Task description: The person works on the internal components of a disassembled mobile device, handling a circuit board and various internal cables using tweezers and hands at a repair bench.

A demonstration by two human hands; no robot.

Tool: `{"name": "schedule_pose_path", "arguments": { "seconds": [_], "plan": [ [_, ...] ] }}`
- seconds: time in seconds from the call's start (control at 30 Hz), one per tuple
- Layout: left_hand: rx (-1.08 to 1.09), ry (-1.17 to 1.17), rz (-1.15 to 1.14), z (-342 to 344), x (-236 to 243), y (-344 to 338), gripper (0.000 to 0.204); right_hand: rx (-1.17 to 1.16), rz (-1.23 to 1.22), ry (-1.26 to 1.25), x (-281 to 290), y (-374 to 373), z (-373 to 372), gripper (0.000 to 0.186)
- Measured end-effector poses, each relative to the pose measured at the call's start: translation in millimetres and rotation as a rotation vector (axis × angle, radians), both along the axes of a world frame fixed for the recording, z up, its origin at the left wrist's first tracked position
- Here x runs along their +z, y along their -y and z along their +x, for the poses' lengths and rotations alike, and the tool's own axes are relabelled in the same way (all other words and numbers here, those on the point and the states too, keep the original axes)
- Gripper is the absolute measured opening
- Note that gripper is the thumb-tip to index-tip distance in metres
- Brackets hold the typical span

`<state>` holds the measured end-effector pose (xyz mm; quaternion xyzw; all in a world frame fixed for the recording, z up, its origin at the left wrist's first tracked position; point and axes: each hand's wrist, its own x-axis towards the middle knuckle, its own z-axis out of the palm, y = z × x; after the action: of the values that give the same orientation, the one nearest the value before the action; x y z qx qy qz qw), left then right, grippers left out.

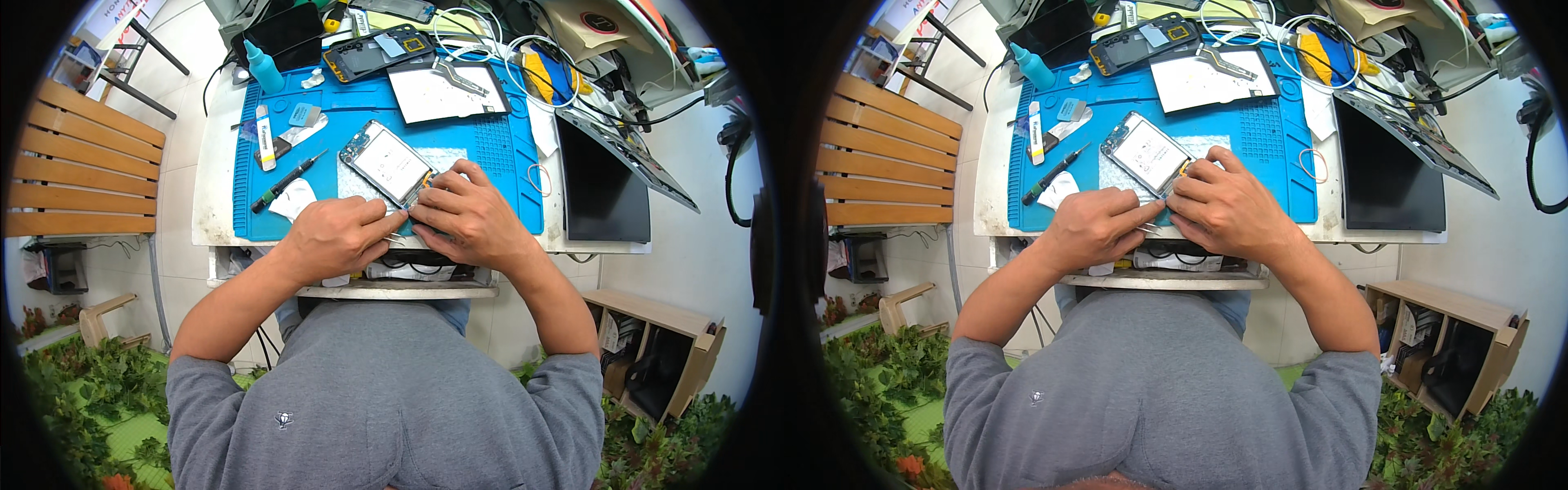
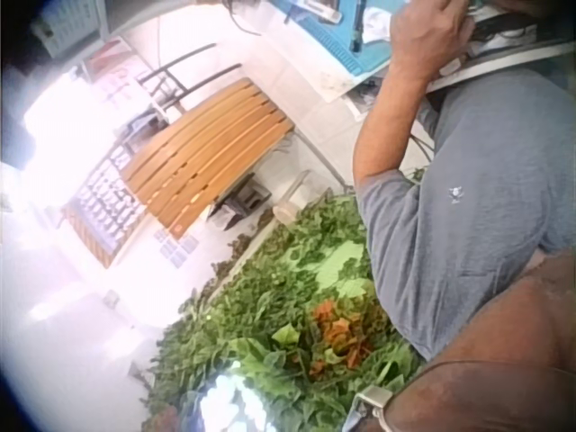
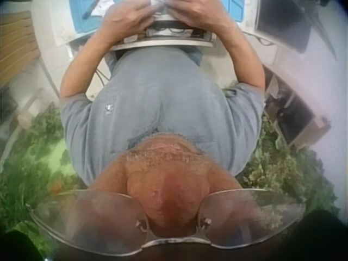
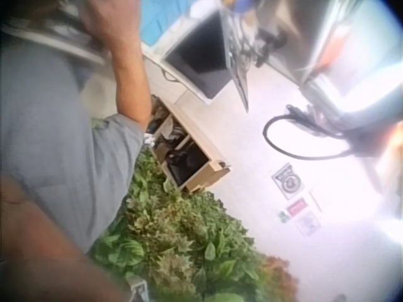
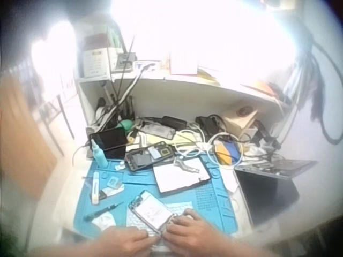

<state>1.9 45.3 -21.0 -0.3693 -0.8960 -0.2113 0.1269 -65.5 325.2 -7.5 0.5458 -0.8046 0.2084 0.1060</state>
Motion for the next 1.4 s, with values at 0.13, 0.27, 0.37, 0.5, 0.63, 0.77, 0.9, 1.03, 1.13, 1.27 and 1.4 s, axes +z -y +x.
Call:
{"name": "schedule_pose_path", "arguments": {
  "seconds": [0.13, 0.27, 0.37, 0.5, 0.63, 0.77, 0.9, 1.03, 1.13, 1.27, 1.4],
  "plan": [
    [-0.018, -0.017, -0.027, -4, 0, 1, 0.055, 0.0, -0.001, -0.021, 2, 0, 1, 0.02],
    [-0.057, -0.04, -0.047, -9, -2, 2, 0.054, -0.005, 0.001, -0.024, 3, 0, 1, 0.022],
    [-0.075, -0.057, -0.05, -10, -3, 2, 0.053, -0.009, -0.003, -0.017, 2, 0, 1, 0.023],
    [-0.087, -0.064, -0.035, -11, -2, 1, 0.051, -0.008, -0.011, -0.013, 0, -1, 1, 0.023],
    [-0.076, -0.041, -0.015, -12, 1, -3, 0.05, -0.004, -0.01, -0.004, 2, 0, 1, 0.023],
    [-0.038, 0.015, 0.014, -14, 4, -8, 0.043, -0.004, 0.001, -0.011, 2, 0, 2, 0.023],
    [0.012, 0.059, 0.003, -20, 4, -10, 0.034, -0.003, -0.001, -0.005, 2, -1, 1, 0.023],
    [0.02, 0.096, -0.001, -24, 3, -5, 0.029, -0.012, 0.006, -0.026, 3, 0, 3, 0.023],
    [-0.015, 0.139, 0.072, -24, 5, 2, 0.028, -0.041, 0.013, -0.059, 6, 0, 10, 0.025],
    [0.049, 0.163, 0.212, -6, 18, 13, 0.033, -0.127, 0.004, -0.086, -5, -3, 25, 0.029],
    [0.191, 0.146, 0.379, 11, 23, 33, 0.029, -0.269, -0.086, -0.005, -4, -2, 37, 0.051]
  ]
}}
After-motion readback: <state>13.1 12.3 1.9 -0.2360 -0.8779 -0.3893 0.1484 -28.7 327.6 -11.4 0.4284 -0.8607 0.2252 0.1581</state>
